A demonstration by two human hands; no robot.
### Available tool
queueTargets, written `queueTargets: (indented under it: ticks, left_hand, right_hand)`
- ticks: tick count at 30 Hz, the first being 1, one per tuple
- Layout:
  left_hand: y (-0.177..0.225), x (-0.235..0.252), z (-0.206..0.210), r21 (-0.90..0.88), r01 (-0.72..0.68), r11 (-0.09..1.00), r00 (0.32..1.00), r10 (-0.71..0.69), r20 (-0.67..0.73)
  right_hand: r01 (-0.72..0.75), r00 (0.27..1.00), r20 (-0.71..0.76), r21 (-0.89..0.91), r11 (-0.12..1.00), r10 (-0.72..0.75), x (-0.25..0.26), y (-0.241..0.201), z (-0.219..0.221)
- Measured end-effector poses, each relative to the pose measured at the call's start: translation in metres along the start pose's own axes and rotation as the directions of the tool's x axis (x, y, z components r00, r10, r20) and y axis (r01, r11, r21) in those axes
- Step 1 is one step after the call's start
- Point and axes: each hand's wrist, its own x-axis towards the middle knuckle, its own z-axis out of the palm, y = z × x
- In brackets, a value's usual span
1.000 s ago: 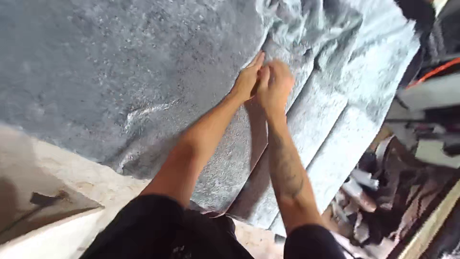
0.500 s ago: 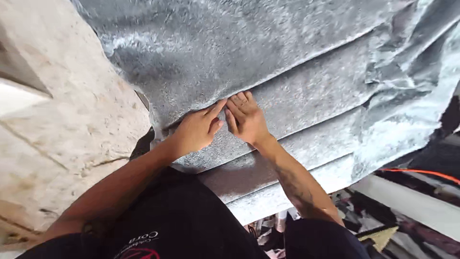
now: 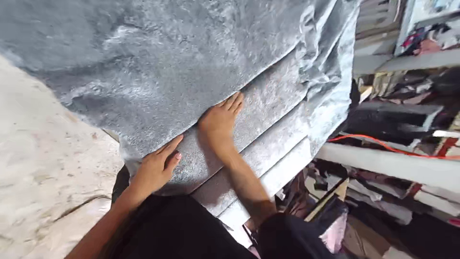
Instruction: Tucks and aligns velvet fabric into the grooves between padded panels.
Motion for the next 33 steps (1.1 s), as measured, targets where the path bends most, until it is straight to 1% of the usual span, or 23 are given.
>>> queueTargets:
  ticks: [1, 2, 3, 5, 6, 8, 10, 11, 13, 15, 17, 19, 20, 21, 22, 24, 26, 28, 29, 30, 31, 32, 33]
  left_hand:
    - [-0.001, 0.002, 0.0, -0.014, 0.005, 1.0, 1.0, -0.005, 0.0]
    - [-0.001, 0.005, 0.003, -0.011, 0.003, 1.0, 1.0, -0.003, -0.017]
    - [-0.005, 0.01, 0.003, 0.021, -0.004, 1.0, 0.999, 0.005, -0.037]
    - [-0.007, 0.003, 0.009, 0.098, -0.015, 0.995, 0.998, 0.02, -0.059]
    - [-0.009, 0.003, 0.015, 0.14, -0.04, 0.989, 0.994, 0.053, -0.097]
    - [-0.014, 0.008, 0.024, 0.209, -0.095, 0.973, 0.979, 0.129, -0.155]
    - [-0.011, 0.013, 0.023, 0.218, -0.134, 0.967, 0.974, 0.169, -0.151]
    - [-0.006, 0.012, 0.02, 0.192, -0.156, 0.969, 0.976, 0.181, -0.119]
    - [0.009, 0.013, 0.012, 0.146, -0.228, 0.963, 0.97, 0.238, -0.049]
    - [0.022, 0.023, 0.009, 0.124, -0.333, 0.935, 0.941, 0.338, -0.018]
    - [0.04, 0.046, 0.011, 0.14, -0.382, 0.914, 0.924, 0.377, 0.06]
    - [0.066, 0.09, 0.018, 0.161, -0.396, 0.904, 0.918, 0.385, 0.1]
    - [0.08, 0.113, 0.021, 0.158, -0.392, 0.906, 0.919, 0.378, 0.108]
    - [0.092, 0.13, 0.026, 0.156, -0.378, 0.913, 0.924, 0.361, 0.126]
    - [0.098, 0.142, 0.029, 0.167, -0.36, 0.918, 0.929, 0.335, 0.159]
    - [0.104, 0.157, 0.033, 0.184, -0.344, 0.921, 0.932, 0.311, 0.185]
    - [0.108, 0.159, 0.033, 0.164, -0.319, 0.933, 0.941, 0.291, 0.173]
    - [0.119, 0.172, 0.033, 0.129, -0.298, 0.946, 0.95, 0.28, 0.142]
    - [0.129, 0.191, 0.038, 0.123, -0.301, 0.946, 0.949, 0.284, 0.139]
    - [0.141, 0.213, 0.047, 0.124, -0.3, 0.946, 0.947, 0.28, 0.156]
    - [0.154, 0.241, 0.056, 0.137, -0.299, 0.944, 0.943, 0.271, 0.192]
    - [0.169, 0.274, 0.067, 0.142, -0.306, 0.941, 0.938, 0.273, 0.213]
    - [0.187, 0.314, 0.077, 0.149, -0.337, 0.93, 0.93, 0.303, 0.21]
  right_hand:
    - [-0.079, 0.997, 0.001, 0.047, 0.996, 0.079, -0.004, -0.018, 0.008]
    - [-0.107, 0.994, -0.01, 0.064, 0.992, 0.108, 0.005, -0.022, 0.012]
    - [-0.09, 0.995, -0.048, 0.045, 0.995, 0.092, 0.025, -0.016, 0.014]
    - [-0.03, 0.996, -0.082, -0.025, 0.999, 0.028, 0.064, 0.03, 0.011]
    - [-0.022, 0.995, -0.094, -0.048, 0.999, 0.018, 0.095, 0.055, 0.008]
    - [-0.066, 0.993, -0.106, -0.143, 0.988, 0.051, 0.166, 0.097, 0.007]
    - [-0.069, 0.996, -0.071, -0.171, 0.983, 0.057, 0.207, 0.126, 0.002]
    - [-0.063, 0.997, -0.062, -0.154, 0.986, 0.054, 0.219, 0.139, -0.003]
    - [-0.038, 0.997, -0.073, -0.06, 0.997, 0.033, 0.238, 0.166, -0.015]
    - [-0.018, 0.992, -0.122, 0.056, 0.998, 0.025, 0.248, 0.181, -0.026]
    - [-0.047, 0.993, -0.104, 0.118, 0.992, 0.059, 0.225, 0.169, -0.026]
    - [-0.112, 0.991, -0.057, 0.147, 0.983, 0.122, 0.193, 0.141, -0.027]
    - [-0.131, 0.989, -0.044, 0.162, 0.978, 0.14, 0.184, 0.133, -0.025]
    - [-0.127, 0.99, -0.036, 0.173, 0.977, 0.135, 0.181, 0.134, -0.021]
    - [-0.108, 0.992, -0.038, 0.18, 0.978, 0.117, 0.189, 0.142, -0.017]
    - [-0.087, 0.995, -0.035, 0.171, 0.981, 0.094, 0.233, 0.173, -0.019]
    - [-0.148, 0.988, 0.063, 0.198, 0.969, 0.138, 0.275, 0.207, -0.037]
    - [-0.142, 0.988, 0.107, 0.301, 0.943, 0.115, 0.299, 0.234, -0.051]
    - [-0.115, 0.991, 0.102, 0.365, 0.924, 0.083, 0.309, 0.246, -0.051]
    - [-0.07, 0.997, 0.063, 0.457, 0.887, 0.047, 0.313, 0.254, -0.042]
    - [-0.025, 0.998, -0.031, 0.577, 0.817, 0.053, 0.309, 0.26, -0.027]
    - [0.028, 0.977, -0.167, 0.716, 0.697, 0.132, 0.301, 0.264, -0.013]
    - [0.104, 0.905, -0.303, 0.838, 0.535, 0.299, 0.296, 0.268, -0.006]
